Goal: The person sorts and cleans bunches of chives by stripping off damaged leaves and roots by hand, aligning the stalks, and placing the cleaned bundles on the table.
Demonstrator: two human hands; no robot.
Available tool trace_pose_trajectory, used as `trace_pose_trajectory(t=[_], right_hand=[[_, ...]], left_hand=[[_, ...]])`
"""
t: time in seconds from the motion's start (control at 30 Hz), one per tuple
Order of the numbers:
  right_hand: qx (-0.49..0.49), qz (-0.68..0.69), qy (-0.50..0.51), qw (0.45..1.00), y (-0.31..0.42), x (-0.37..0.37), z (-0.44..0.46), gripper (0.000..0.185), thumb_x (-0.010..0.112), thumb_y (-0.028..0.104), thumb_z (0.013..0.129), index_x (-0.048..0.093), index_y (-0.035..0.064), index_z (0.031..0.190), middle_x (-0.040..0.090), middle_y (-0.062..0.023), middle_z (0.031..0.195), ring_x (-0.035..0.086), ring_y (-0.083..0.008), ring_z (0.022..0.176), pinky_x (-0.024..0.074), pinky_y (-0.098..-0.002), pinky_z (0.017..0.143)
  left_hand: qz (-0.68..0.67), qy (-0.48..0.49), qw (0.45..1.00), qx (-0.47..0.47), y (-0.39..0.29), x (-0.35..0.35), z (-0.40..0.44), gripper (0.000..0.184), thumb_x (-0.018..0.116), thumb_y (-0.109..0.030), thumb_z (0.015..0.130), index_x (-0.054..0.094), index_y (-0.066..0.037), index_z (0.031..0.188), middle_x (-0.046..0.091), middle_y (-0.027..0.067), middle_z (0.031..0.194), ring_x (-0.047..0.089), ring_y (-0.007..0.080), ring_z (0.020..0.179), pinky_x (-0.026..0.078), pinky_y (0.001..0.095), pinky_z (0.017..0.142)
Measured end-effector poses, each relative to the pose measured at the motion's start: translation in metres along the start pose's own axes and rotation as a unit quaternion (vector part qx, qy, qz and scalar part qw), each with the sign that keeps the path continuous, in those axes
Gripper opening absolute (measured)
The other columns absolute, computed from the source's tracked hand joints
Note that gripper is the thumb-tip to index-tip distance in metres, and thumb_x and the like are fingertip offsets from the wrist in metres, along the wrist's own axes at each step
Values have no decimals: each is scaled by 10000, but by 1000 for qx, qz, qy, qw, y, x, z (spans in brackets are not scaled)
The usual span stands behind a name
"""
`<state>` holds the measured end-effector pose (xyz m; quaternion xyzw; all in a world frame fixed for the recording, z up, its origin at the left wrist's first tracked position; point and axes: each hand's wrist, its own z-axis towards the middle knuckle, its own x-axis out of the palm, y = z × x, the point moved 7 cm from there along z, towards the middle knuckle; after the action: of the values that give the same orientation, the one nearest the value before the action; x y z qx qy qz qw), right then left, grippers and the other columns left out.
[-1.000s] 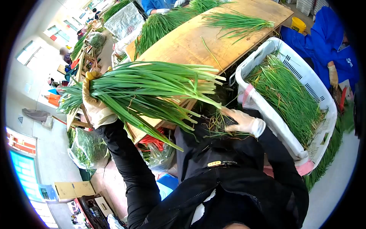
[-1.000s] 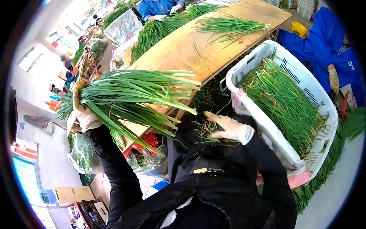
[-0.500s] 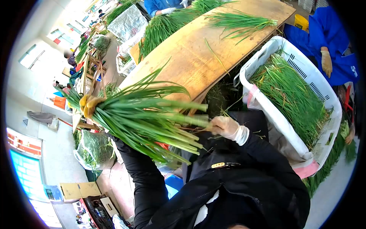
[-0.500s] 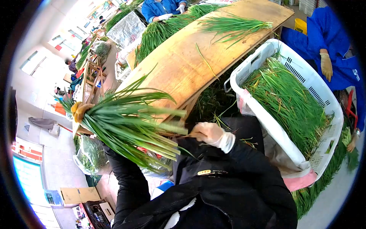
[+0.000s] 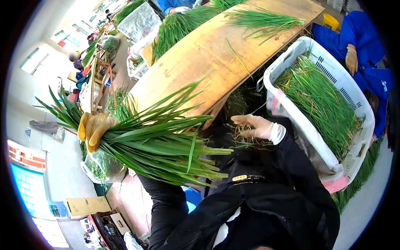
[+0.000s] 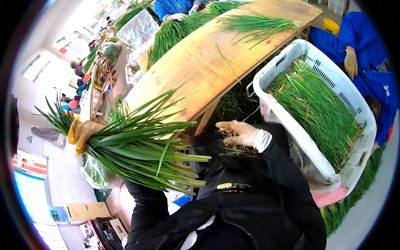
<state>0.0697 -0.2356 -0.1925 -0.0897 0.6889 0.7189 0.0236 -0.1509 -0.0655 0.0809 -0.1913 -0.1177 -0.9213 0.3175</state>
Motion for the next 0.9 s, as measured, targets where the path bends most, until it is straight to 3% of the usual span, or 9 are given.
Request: trace_pose_trajectory(t=[0.17, 0.2, 0.27, 0.33, 0.4, 0.53, 0.6, 0.73, 0.9], right_hand=[[-65, 139, -177, 972, 32, -13, 8, 174, 515, 160, 855, 583, 0, 846, 603, -29, 661, 542, -64, 524, 432, -191, 507], [-2, 151, -172, 973, 37, -14, 4, 140, 516, 129, 851, 586, 8, 859, 607, -34, 713, 551, -71, 579, 437, -196, 545], [-177, 279, -156, 931, 49, -9, 7, 104, 526, 89, 836, 582, 9, 873, 609, -42, 748, 563, -83, 634, 444, -204, 586], [-125, 54, -146, 980, 97, -16, 1, 106, 546, 61, 812, 584, 24, 903, 612, -45, 784, 576, -108, 698, 450, -220, 656], [-276, -196, -289, 895, 83, -43, 1, 221, 570, 104, 784, 568, 70, 1003, 620, -70, 842, 588, -199, 803, 453, -301, 727], [23, -332, -379, 863, 30, -135, 38, 314, 513, 268, 813, 547, 80, 1063, 568, -122, 1060, 544, -263, 941, 425, -330, 811], [18, -471, -417, 777, 10, -165, 67, 397, 481, 313, 821, 489, 88, 1149, 521, -128, 1141, 493, -270, 1028, 362, -344, 894], [125, -556, -297, 766, -31, -161, 117, 353, 439, 212, 810, 487, 123, 1148, 551, -106, 1077, 479, -275, 1020, 362, -371, 888], [-201, -384, -172, 885, -24, -36, 90, 329, 464, -18, 714, 598, 155, 959, 600, -65, 934, 540, -266, 848, 440, -339, 775]], left_hand=[[-13, 36, 999, -5, 9, 8, 8, 270, 616, 103, 610, 460, 8, 809, 549, 61, 601, 564, 140, 533, 515, 255, 712], [9, 26, 1000, -11, 10, 7, 8, 252, 606, 93, 627, 458, 5, 811, 548, 61, 601, 562, 139, 532, 513, 257, 712], [30, 17, 999, -17, 11, 7, 8, 234, 596, 83, 644, 456, 2, 813, 548, 61, 601, 561, 137, 532, 511, 259, 711], [24, 16, 999, -28, 18, 6, 8, 164, 565, 46, 696, 453, -6, 804, 545, 59, 604, 560, 137, 533, 503, 261, 715], [72, 9, 996, -46, 14, 5, 7, 85, 526, -9, 755, 450, -15, 792, 542, 55, 614, 556, 140, 525, 496, 268, 713], [83, -25, 996, -30, 8, 6, 7, 97, 455, -100, 823, 423, -10, 802, 552, 48, 568, 548, 127, 480, 481, 269, 727], [106, -29, 993, -30, 9, 6, 9, 118, 435, -122, 838, 419, -14, 795, 553, 42, 565, 547, 125, 470, 475, 273, 732], [154, -60, 983, -73, 13, -8, 20, 104, 439, -123, 850, 419, -30, 809, 516, 33, 604, 516, 108, 513, 448, 265, 742], [256, -158, 953, -41, -16, -35, 20, 128, 437, -139, 870, 410, -16, 889, 440, 0, 605, 489, 88, 577, 433, 269, 772]])
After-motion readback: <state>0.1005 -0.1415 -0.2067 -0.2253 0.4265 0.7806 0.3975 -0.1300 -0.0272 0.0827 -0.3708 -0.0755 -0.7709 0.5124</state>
